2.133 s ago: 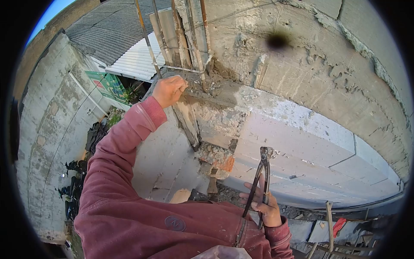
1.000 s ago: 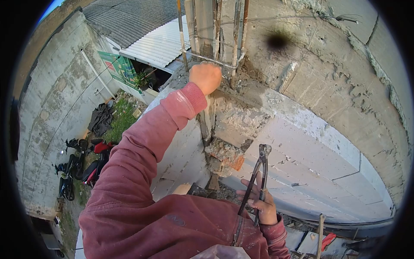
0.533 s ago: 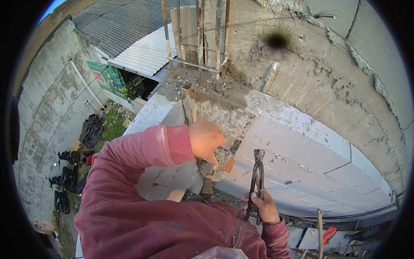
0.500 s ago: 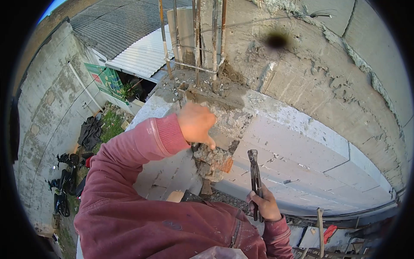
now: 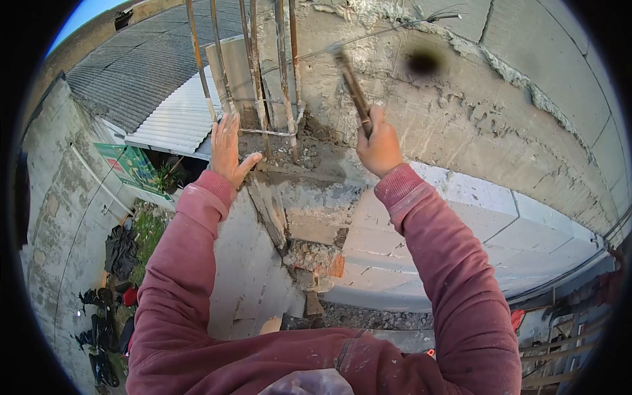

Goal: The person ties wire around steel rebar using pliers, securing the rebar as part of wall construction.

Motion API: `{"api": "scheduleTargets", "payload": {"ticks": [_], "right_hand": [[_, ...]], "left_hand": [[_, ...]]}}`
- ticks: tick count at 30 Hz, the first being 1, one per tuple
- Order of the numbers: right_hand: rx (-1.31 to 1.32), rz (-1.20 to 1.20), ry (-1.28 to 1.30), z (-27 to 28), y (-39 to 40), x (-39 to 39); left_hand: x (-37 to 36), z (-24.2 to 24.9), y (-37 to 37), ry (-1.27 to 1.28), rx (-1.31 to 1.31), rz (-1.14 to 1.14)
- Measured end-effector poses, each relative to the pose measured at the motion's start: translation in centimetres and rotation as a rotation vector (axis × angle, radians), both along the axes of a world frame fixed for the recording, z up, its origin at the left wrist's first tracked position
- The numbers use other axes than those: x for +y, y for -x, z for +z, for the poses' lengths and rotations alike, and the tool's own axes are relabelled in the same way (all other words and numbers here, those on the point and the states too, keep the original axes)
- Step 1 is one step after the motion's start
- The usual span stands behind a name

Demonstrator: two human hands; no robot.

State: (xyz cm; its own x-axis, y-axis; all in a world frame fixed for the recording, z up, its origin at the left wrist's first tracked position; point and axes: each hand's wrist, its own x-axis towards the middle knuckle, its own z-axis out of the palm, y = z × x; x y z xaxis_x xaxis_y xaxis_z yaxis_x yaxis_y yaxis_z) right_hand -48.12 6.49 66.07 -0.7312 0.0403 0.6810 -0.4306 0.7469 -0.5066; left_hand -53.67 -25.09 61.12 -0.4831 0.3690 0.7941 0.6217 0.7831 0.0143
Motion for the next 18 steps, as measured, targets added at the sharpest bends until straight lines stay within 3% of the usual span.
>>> {"api": "scheduleTargets", "payload": {"ticks": [1, 2, 5, 8, 11, 12, 15, 18], "right_hand": [[-0.459, -0.149, -0.547, 0.9, -0.2, 0.1], [-0.481, -0.100, -0.626, -0.9, 1.1, 0.9], [-0.320, -0.086, -0.490, 1.9, 0.1, 0.2], [0.014, -0.007, 0.137, 4.0, -1.4, -2.2], [-0.356, -0.263, -0.652, 1.6, 0.6, -0.4], [-0.428, -0.229, -0.738, 1.0, 0.9, 0.1], [-0.235, -0.218, -0.591, 2.2, 0.7, 2.1], [-0.006, -0.041, 0.045, 2.4, -0.2, -0.7]], "left_hand": [[0.2, -0.1, -0.1, 0.017, -0.012, 0.002], [0.3, -0.2, -0.3, 0.032, -0.018, 0.008], [0.1, -0.5, 0.3, 0.135, -0.051, 0.040], [0.5, -0.4, 0.7, 0.151, -0.075, 0.064], [0.6, -0.8, 0.6, 0.099, -0.037, 0.043], [0.8, -0.7, 0.4, 0.077, -0.016, 0.045], [0.6, -0.4, 0.4, 0.120, -0.078, 0.068], [0.5, -0.1, 0.5, 0.177, -0.159, 0.092]]}}
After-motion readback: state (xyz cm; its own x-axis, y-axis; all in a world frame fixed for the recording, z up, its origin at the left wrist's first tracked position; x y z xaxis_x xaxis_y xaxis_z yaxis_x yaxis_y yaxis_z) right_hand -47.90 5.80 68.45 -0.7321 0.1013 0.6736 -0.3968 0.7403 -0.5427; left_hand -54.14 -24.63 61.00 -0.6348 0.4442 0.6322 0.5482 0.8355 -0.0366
